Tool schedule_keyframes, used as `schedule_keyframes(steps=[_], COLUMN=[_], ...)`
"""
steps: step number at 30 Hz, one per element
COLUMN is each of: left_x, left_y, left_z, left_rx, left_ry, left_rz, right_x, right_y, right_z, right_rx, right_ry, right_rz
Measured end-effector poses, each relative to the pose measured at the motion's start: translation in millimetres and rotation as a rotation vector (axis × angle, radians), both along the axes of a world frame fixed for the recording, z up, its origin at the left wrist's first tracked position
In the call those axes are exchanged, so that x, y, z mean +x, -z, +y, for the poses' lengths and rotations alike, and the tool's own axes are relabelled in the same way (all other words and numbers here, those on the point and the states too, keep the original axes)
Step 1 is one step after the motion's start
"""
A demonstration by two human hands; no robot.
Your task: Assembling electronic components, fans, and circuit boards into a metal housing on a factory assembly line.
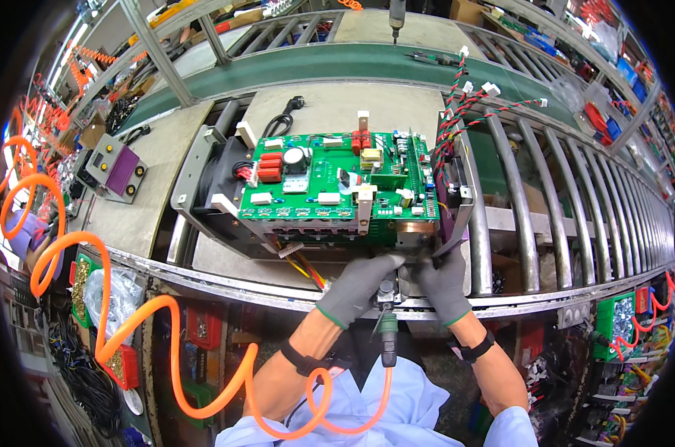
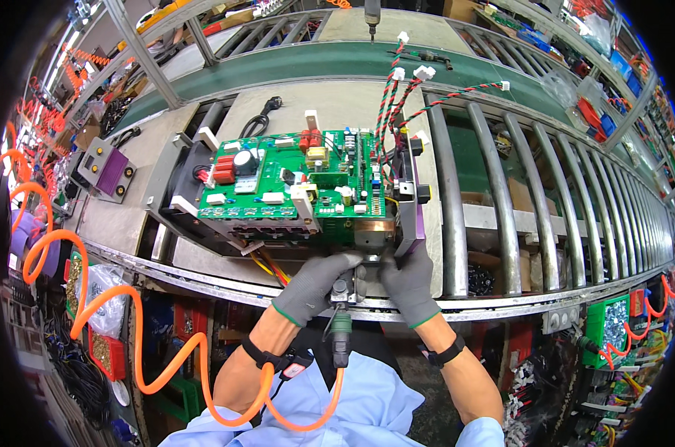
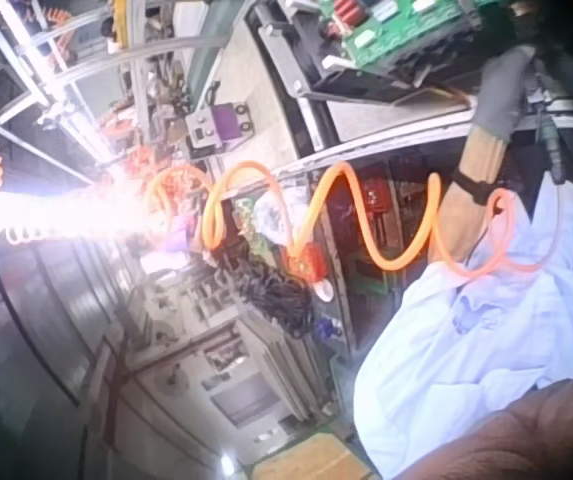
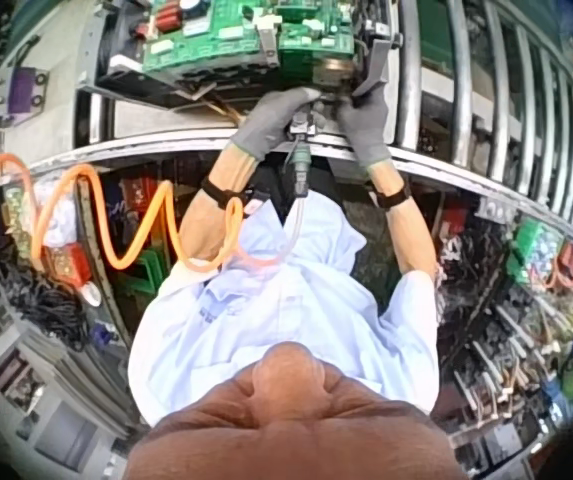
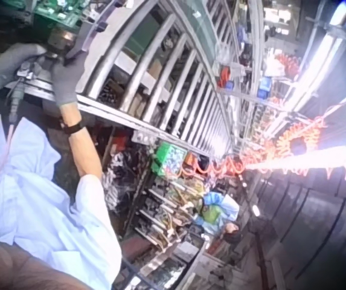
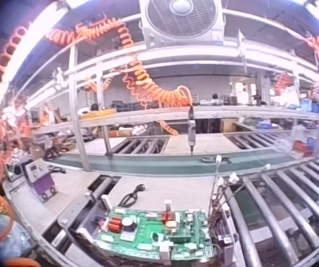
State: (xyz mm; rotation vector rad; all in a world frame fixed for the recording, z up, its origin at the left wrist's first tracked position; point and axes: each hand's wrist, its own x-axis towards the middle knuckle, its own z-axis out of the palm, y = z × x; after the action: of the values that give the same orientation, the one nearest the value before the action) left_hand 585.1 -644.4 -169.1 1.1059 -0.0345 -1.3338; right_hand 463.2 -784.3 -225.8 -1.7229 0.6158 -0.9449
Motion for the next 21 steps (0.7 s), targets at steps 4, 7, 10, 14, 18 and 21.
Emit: schedule_keyframes(steps=[4,7,10,14,18,21], left_x=[-3,-7,-7,-9,-18,-26], left_y=[2,-1,-8,-21,-36,-50], left_z=[-1,-5,-2,35,129,219], left_rx=[-0.052,-0.140,-0.094,-0.068,-0.148,-0.011], left_ry=[0.003,-0.018,-0.038,0.079,0.332,0.301], left_rz=[0.010,0.041,-0.058,-0.188,-0.034,0.055], right_x=[2,0,-3,-2,-2,-6], right_y=[6,7,6,-1,-4,0], right_z=[-2,-6,-8,-5,-3,-7], right_rx=[0.040,0.159,-0.006,0.115,-0.064,0.199], right_ry=[0.022,0.025,-0.063,-0.038,0.023,-0.053], right_rz=[-0.012,0.139,0.000,0.082,-0.003,0.011])
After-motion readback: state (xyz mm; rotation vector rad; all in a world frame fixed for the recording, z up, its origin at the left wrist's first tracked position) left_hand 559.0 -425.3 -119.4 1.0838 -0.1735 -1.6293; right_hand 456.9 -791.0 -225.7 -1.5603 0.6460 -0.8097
